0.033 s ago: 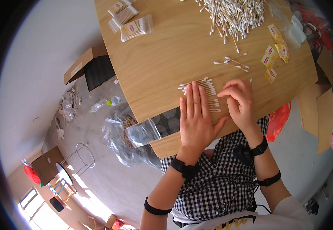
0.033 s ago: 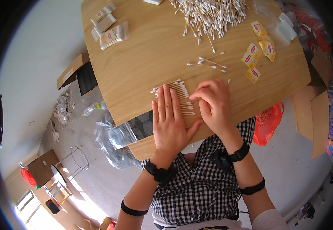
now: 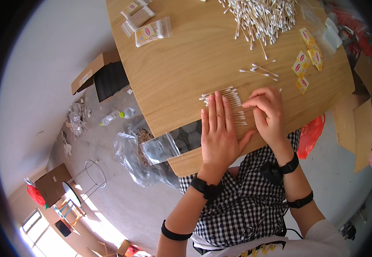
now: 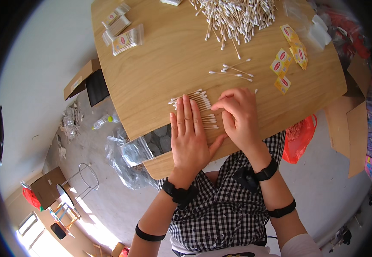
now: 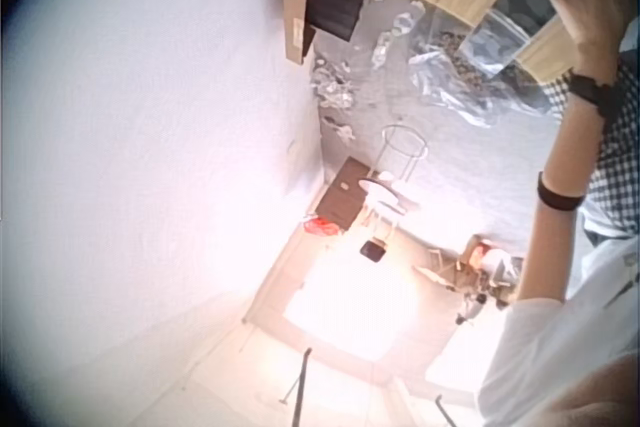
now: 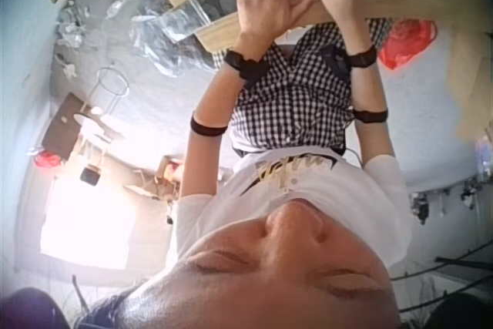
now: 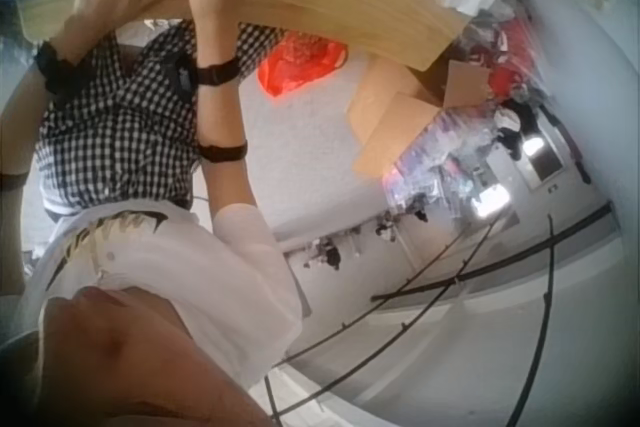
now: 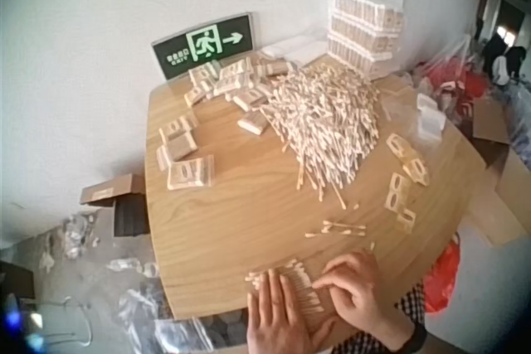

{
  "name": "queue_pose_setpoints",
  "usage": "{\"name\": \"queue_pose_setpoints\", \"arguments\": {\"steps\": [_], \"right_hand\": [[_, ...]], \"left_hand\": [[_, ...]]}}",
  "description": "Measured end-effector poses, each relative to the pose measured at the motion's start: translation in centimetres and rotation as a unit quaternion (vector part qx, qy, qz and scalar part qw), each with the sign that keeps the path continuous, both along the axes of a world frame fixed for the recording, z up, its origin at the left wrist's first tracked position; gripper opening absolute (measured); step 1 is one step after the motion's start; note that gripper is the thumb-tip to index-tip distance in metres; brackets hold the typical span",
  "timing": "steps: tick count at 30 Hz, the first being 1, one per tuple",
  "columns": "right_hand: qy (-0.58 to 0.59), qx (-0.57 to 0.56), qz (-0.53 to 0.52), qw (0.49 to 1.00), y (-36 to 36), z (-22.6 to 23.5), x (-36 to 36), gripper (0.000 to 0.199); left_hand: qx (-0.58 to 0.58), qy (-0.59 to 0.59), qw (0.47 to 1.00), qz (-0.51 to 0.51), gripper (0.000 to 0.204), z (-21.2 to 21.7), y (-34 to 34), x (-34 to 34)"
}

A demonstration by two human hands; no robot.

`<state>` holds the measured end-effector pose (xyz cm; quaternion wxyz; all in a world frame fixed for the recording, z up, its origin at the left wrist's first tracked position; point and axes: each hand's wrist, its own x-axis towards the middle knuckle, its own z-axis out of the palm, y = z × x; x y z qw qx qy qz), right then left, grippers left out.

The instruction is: The recorder is sorting cotton swabs and placing them into small plastic containers.

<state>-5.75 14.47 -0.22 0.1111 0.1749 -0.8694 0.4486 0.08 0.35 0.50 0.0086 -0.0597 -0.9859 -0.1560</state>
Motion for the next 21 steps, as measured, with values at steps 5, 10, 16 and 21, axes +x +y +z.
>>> {"name": "queue_pose_setpoints", "arguments": {"steps": [5, 10, 16, 21], "right_hand": [[0.020, 0.003, -0.005, 1.000, -0.60, -0.37, -0.82, 0.025], [0.012, -0.008, -0.017, 1.000, -0.69, -0.31, -0.67, 0.023], [0.029, 0.019, 0.003, 0.999, -0.57, -0.10, -0.76, 0.023], [-0.002, -0.012, -0.030, 0.999, -0.63, -0.25, -0.63, 0.026]], "left_hand": [[-0.001, 0.001, 1.000, 0.000, 0.097, -0.29, 0.04, 0.04], [0.026, -0.003, 1.000, -0.003, 0.100, -0.35, 0.01, 0.05], [0.017, -0.005, 1.000, -0.002, 0.100, -0.32, 0.05, 0.05], [0.009, -0.004, 1.000, 0.001, 0.098, -0.24, 0.17, 0.00]]}}
